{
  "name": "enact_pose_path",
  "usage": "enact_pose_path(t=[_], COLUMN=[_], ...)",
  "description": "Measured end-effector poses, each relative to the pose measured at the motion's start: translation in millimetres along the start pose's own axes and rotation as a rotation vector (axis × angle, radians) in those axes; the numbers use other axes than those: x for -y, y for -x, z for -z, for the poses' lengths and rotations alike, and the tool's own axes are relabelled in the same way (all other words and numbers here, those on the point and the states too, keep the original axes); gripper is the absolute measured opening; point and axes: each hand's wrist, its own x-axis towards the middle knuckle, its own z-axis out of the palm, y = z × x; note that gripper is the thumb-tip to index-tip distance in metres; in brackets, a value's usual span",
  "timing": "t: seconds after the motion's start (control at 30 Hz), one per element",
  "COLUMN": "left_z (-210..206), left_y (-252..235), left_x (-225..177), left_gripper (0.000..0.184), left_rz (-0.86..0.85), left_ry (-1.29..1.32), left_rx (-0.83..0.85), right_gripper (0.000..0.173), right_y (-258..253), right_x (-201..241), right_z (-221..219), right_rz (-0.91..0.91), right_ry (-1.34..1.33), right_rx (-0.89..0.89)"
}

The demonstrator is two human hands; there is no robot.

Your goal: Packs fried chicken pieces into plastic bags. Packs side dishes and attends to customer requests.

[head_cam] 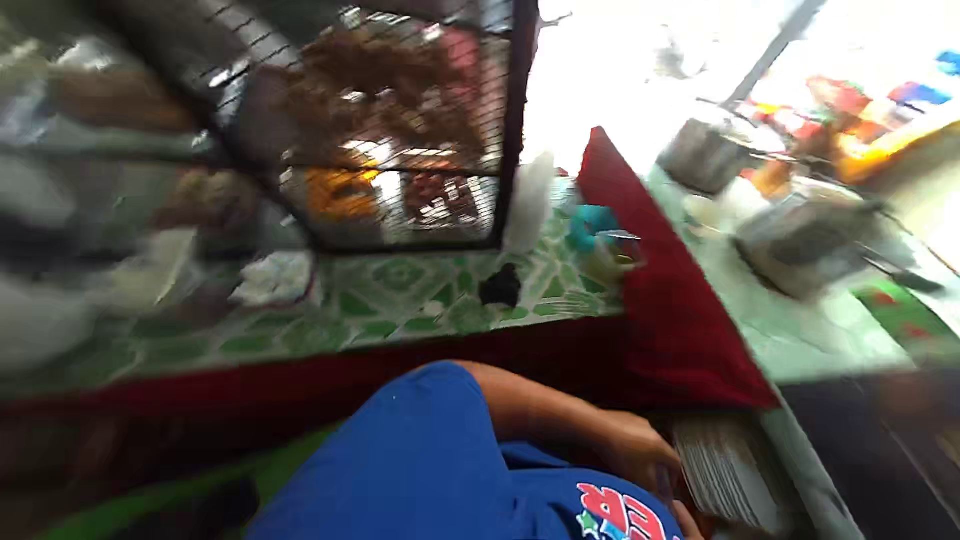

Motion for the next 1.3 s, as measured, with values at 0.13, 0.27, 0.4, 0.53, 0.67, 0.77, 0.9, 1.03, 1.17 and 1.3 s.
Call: enact_pose_path(t=[0.13,0.27,0.4,0.53,0.67,0.77,0.9,1.03,1.17,1.3], left_z=[63.6,91.6,89.0,82.2,91.4,99.4,101.4,93.1,95.4,104.8], left_y=[128.0,289.3,439.5,536.3,563.8,588.8,612.0,621.5,590.0,570.2], left_x=[63.9,97.3,98.9,82.4,82.6,93.4,89.7,88.0,83.8,72.0], left_gripper=[0.019,0.025,0.031,0.035,0.061,0.065,0.039,0.042,0.054,0.051], left_rz=[0.287,0.773,1.275,1.553,1.704,1.799,1.896,1.901,1.805,1.684], left_ry=[-0.108,-0.08,-0.254,-0.422,-0.393,-0.222,-0.077,-0.035,-0.317,-0.716], left_rx=[-0.393,-0.88,-1.39,-1.626,-1.597,-1.559,-1.554,-1.666,-1.605,-1.191], right_gripper=[0.023,0.028,0.032,0.032,0.028,0.043,0.03,0.027,0.023,0.024], right_y=[-62.0,-158.6,-206.9,-234.1,-237.0,-242.3,-249.5,-247.7,-248.3,-250.9], right_x=[28.7,15.0,61.7,94.4,114.5,121.4,113.1,112.1,113.1,125.7], right_z=[-32.1,-51.0,-85.1,-112.8,-139.3,-145.8,-150.8,-157.8,-154.8,-154.6], right_rz=[0.189,0.44,0.505,0.543,0.545,0.528,0.571,0.551,0.523,0.441], right_ry=[-0.125,-0.19,-0.154,-0.108,-0.127,-0.085,-0.022,-0.005,0.032,0.059], right_rx=[0.21,0.406,0.572,0.756,0.612,0.655,0.683,0.651,0.595,0.599])
